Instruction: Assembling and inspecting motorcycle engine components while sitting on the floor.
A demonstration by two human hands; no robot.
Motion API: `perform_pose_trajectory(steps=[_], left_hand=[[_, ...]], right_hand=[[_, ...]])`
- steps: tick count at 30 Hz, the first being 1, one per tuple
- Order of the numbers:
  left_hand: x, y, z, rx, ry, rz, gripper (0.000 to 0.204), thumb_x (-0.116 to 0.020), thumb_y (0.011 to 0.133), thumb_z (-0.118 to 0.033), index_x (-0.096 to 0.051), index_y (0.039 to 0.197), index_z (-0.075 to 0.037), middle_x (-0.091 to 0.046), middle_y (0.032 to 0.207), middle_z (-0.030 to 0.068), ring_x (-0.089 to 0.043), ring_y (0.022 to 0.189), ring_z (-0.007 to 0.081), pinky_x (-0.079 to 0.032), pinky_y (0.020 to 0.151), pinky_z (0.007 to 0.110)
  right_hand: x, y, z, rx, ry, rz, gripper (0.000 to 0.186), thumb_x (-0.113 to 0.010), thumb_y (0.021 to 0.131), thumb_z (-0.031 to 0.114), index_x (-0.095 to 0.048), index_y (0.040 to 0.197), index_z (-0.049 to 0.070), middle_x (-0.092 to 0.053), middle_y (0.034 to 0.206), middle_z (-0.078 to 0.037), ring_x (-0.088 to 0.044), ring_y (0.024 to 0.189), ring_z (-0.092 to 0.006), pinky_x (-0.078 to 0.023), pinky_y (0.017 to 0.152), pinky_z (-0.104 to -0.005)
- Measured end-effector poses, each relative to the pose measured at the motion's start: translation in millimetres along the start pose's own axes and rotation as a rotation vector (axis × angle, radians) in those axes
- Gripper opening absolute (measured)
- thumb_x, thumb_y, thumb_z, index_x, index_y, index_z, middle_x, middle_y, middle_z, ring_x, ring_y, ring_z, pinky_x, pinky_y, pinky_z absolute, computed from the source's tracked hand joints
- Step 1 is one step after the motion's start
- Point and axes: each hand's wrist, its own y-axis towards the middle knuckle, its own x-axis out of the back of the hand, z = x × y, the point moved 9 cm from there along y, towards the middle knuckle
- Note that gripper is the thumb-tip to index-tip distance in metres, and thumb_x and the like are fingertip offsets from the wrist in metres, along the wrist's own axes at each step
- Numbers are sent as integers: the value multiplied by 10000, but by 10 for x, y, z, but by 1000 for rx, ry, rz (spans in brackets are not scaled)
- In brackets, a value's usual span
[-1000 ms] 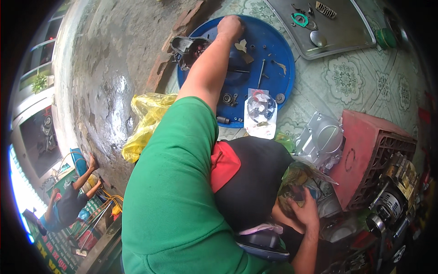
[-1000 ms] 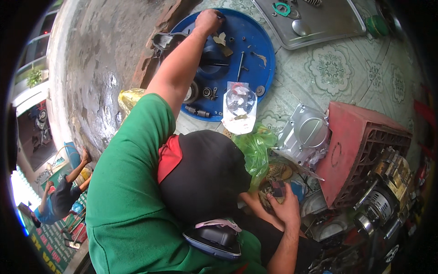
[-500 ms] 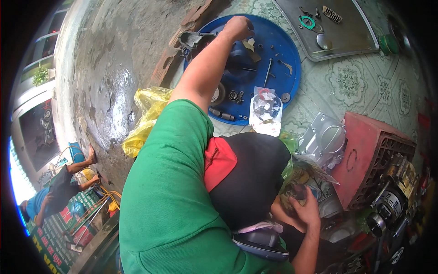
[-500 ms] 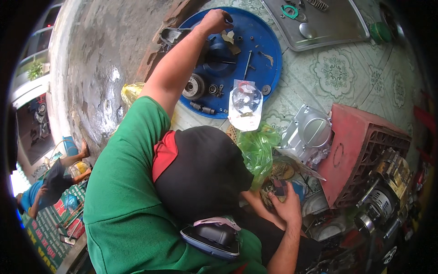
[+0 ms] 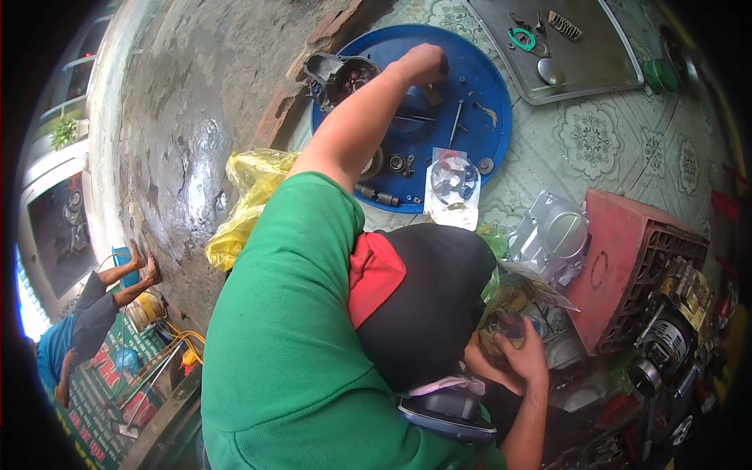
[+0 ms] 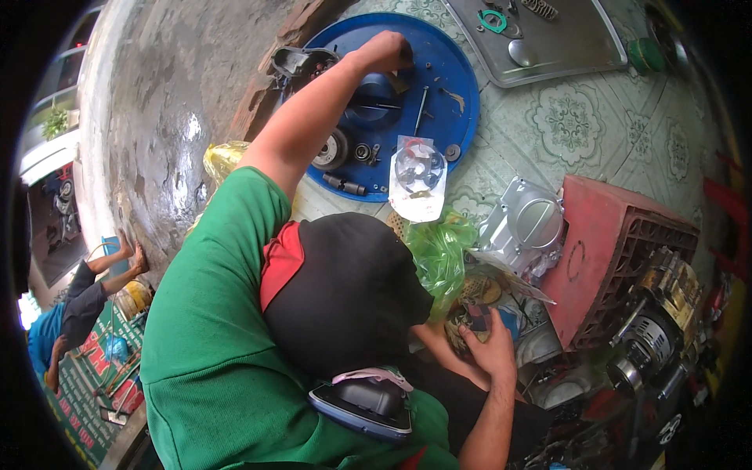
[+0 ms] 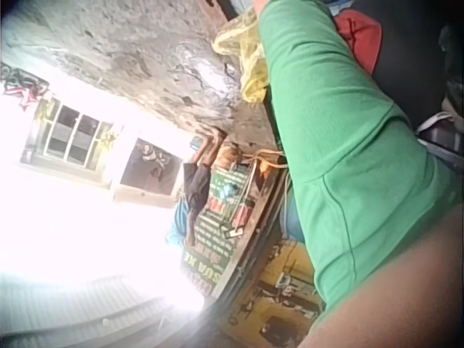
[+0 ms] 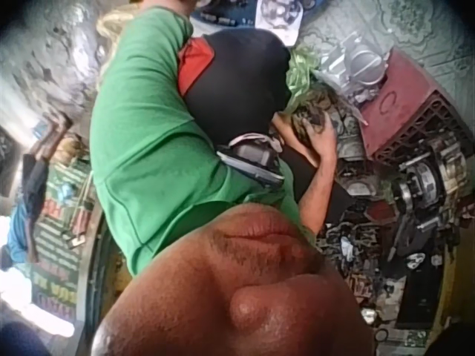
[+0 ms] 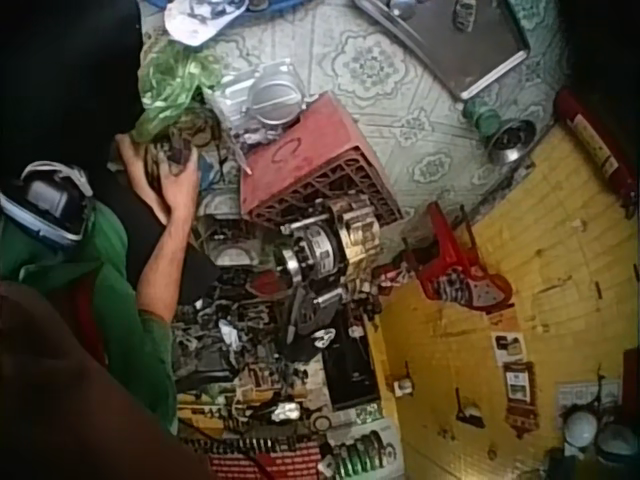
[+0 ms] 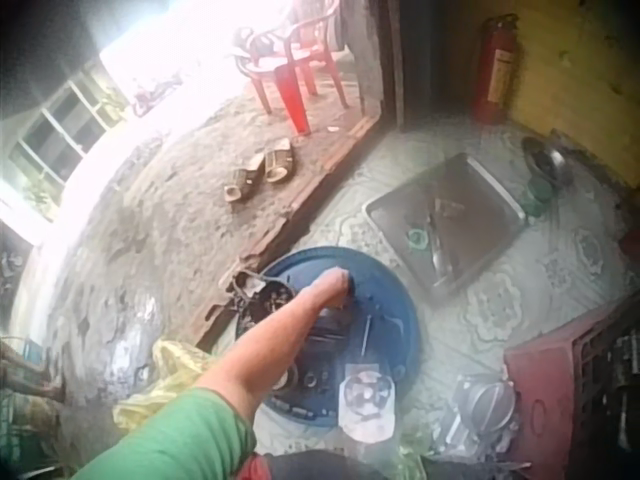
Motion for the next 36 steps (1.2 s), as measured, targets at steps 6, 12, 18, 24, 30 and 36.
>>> perform_pose_trajectory(steps=[6, 12, 18, 24, 30, 36], left_hand=[[514, 407, -206, 12, -464, -296, 336, -740, 783, -420, -768, 960, -135, -722, 926, 126, -691, 836, 316, -547, 791, 399], [693, 994, -545, 20, -366, -385, 343, -724, 746, -433, -769, 874, -118, -720, 876, 127, -692, 815, 329, -557, 768, 405], [599, 734, 209, 91, -124, -350, 312, -745, 715, -381, -762, 864, -108, -724, 868, 123, -701, 808, 316, -565, 750, 412], [501, -346, 822, 433, 235, 157, 296, -810, 702, -285, -765, 949, -128, -739, 889, 89, -717, 842, 270, -570, 743, 396], [491, -489, 473, 383, 162, 235, 502, -878, 621, -323, -741, 1047, -96, -720, 1077, 111, -693, 1006, 281, -563, 823, 408], [259, -343, -489, 146, 143, 211, 543, -779, 688, -556, -750, 1009, -119, -730, 980, 119, -702, 937, 316, -565, 802, 414]], right_hand=[[-17, -12, -176, -37, -41, 5, 713, -792, 755, 340, -500, 1281, -42, -666, 1135, -243, -642, 1092, -375, -505, 908, -425], [-83, 44, -362, -22, 28, -12, 711, -793, 758, 321, -497, 1271, -72, -675, 1114, -239, -655, 1077, -356, -506, 896, -405], [-37, 10, -192, -32, 74, 7, 658, -795, 760, 274, -510, 1252, -56, -692, 1075, -214, -675, 1034, -338, -512, 873, -398], [-8, 3, 114, 39, 72, 11, 573, -778, 770, 194, -529, 1232, -36, -706, 1035, -201, -693, 998, -319, -522, 850, -380], [-38, 43, 80, -20, 39, 59, 675, -787, 777, 226, -473, 1294, -73, -662, 1142, -216, -645, 1089, -309, -484, 927, -374], [-78, 25, -13, -112, 10, 99, 772, -793, 784, 267, -424, 1354, -101, -610, 1254, -233, -596, 1180, -294, -451, 995, -367]])
